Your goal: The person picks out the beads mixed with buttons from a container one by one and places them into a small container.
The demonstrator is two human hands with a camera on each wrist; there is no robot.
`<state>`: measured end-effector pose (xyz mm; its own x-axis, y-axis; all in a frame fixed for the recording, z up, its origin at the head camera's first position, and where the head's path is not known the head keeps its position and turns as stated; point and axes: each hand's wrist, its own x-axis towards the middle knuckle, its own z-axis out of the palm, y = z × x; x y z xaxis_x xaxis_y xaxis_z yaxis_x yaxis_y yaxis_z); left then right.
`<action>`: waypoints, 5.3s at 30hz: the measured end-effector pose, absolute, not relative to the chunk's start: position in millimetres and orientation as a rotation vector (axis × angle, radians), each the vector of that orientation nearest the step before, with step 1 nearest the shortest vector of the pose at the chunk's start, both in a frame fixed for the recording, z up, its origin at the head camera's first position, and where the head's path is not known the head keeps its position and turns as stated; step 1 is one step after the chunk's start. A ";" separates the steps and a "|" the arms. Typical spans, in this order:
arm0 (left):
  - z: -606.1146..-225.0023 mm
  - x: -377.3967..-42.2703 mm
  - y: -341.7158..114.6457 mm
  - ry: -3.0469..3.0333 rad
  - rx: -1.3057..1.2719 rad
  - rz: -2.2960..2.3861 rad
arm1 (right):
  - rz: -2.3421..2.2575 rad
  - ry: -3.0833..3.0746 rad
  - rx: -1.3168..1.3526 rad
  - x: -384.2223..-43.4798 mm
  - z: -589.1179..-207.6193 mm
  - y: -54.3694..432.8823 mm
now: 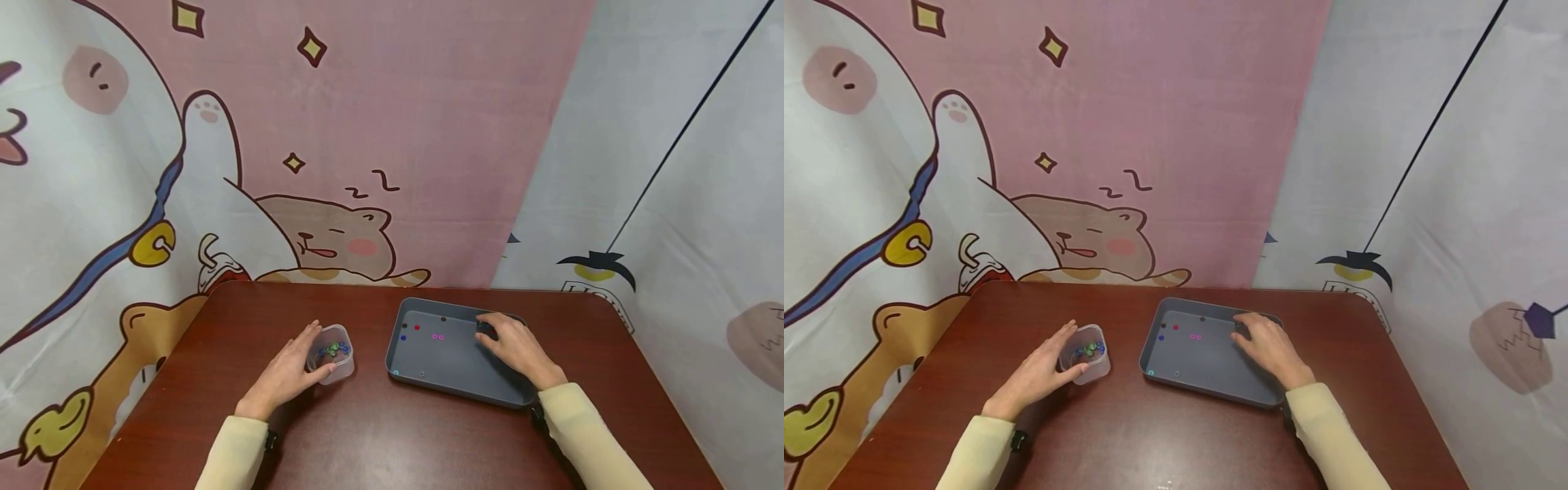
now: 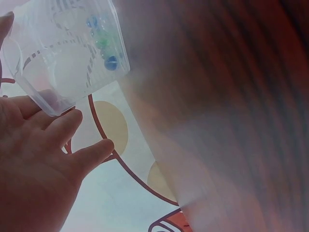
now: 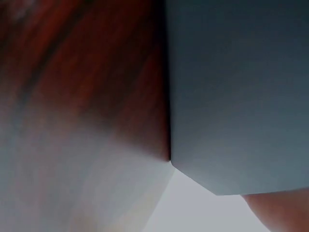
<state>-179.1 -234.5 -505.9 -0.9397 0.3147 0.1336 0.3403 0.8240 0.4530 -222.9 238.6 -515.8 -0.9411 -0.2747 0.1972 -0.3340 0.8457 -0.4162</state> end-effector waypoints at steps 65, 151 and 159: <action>-505.7 -179.2 -233.5 -2.941 -0.530 -0.735 | 0.523 -2.974 0.603 -230.6 -520.8 237.9; -503.2 -178.2 -232.3 -2.949 -0.518 -0.760 | 0.919 -2.566 0.717 -180.0 -460.8 157.8; -503.2 -178.7 -232.4 -2.952 -0.517 -0.749 | 1.027 -2.543 0.767 -180.6 -455.9 127.4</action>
<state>-178.7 -232.4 -503.2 -0.9427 0.3066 0.1317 0.3323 0.8265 0.4544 -180.6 127.4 -455.9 -0.8153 -0.3663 0.4485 -0.5750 0.6036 -0.5524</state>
